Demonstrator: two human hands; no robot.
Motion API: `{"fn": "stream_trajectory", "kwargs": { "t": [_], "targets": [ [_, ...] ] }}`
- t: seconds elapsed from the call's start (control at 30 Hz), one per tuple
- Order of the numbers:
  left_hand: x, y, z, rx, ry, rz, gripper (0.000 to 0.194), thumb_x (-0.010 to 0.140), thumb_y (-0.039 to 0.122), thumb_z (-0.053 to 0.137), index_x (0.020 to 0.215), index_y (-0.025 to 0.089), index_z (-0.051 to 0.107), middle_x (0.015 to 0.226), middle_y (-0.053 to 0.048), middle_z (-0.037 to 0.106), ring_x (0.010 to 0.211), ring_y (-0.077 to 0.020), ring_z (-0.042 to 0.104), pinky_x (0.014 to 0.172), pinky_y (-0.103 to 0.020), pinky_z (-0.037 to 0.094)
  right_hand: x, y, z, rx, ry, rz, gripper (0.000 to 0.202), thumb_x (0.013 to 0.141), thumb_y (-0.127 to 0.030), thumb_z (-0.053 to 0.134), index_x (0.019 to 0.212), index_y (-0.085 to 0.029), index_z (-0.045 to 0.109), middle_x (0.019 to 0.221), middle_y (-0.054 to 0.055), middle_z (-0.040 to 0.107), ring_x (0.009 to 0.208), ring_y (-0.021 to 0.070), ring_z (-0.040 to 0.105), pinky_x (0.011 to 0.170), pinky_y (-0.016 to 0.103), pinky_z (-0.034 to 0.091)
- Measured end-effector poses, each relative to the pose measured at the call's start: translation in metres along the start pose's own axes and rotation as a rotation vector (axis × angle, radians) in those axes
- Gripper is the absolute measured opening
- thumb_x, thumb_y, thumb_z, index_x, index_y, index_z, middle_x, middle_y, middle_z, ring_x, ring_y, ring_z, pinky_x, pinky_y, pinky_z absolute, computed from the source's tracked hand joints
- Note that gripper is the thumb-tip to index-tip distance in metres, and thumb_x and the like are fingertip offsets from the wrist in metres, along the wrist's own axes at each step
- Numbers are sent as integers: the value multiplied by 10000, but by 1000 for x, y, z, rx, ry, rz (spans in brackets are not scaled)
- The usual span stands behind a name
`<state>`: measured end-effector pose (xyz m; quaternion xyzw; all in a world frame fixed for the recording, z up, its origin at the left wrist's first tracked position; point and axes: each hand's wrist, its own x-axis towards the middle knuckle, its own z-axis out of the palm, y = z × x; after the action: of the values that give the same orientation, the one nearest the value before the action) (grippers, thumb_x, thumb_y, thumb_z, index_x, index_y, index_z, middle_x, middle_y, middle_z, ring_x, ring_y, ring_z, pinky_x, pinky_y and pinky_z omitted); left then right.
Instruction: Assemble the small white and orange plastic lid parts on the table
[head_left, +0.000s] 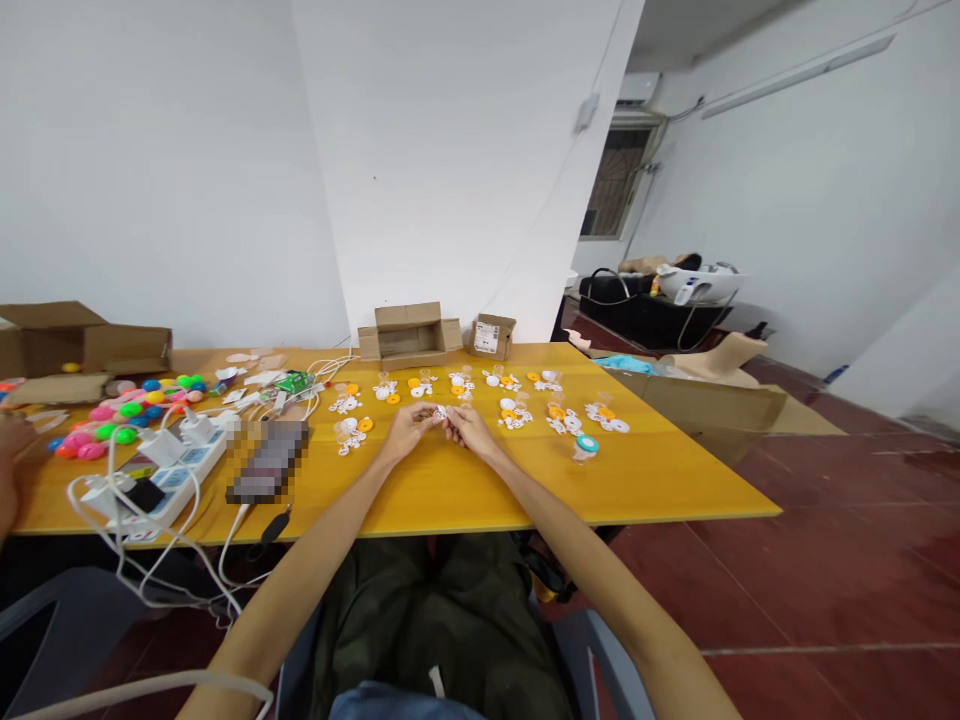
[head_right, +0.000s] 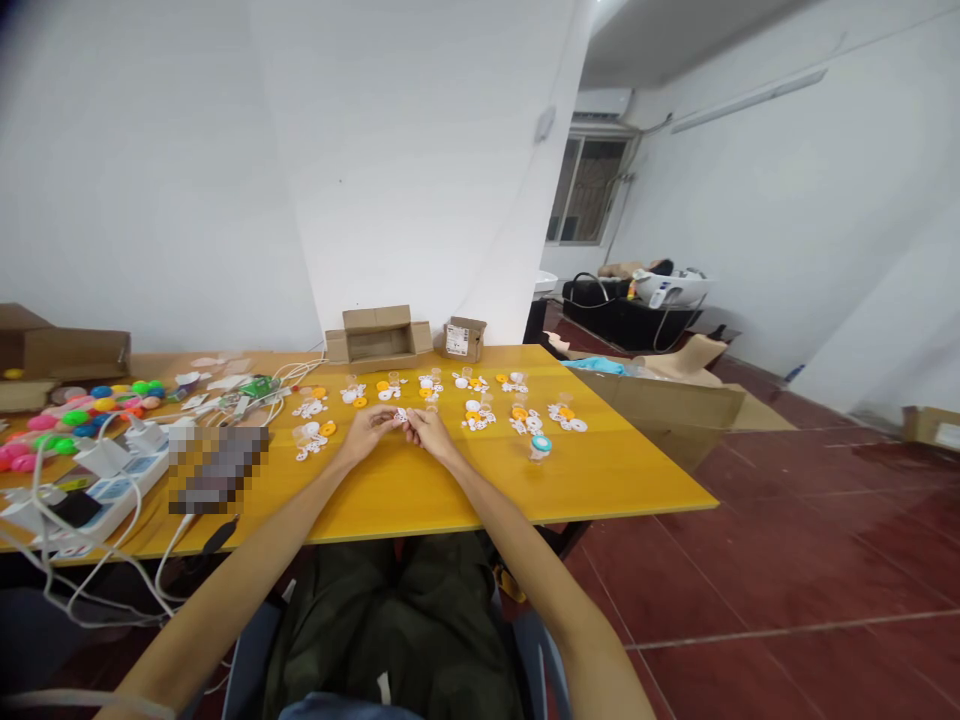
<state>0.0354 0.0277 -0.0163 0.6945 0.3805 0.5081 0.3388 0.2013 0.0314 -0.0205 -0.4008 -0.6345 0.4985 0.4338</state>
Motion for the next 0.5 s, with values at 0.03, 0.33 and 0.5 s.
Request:
{"fn": "stream_trajectory", "kwargs": {
  "t": [0.03,0.33,0.5],
  "targets": [
    [0,0,0,36,9,25,189,769,341,754,897,202,755,856,-27,760,810,-188,681,806,-326,554,0,0,0,-4,10,-6,467,861,-616,512,608,-224,525,475,-30,554,394,93,444,389,203,339],
    [-4,1,-1,404,-44,204,121,878,271,661,956,251,751,917,-30,736,925,-213,636,887,-357,498,1,5,-3,-60,168,-144,530,860,-692,485,622,-226,571,521,-3,586,474,139,524,456,252,407],
    [-6,-3,1,595,-44,243,110,888,276,672,961,281,755,983,-43,709,1054,-244,573,944,-397,440,3,7,-3,-68,275,-205,585,829,-763,465,611,-233,580,519,9,592,486,154,532,490,280,436]
  ]
}}
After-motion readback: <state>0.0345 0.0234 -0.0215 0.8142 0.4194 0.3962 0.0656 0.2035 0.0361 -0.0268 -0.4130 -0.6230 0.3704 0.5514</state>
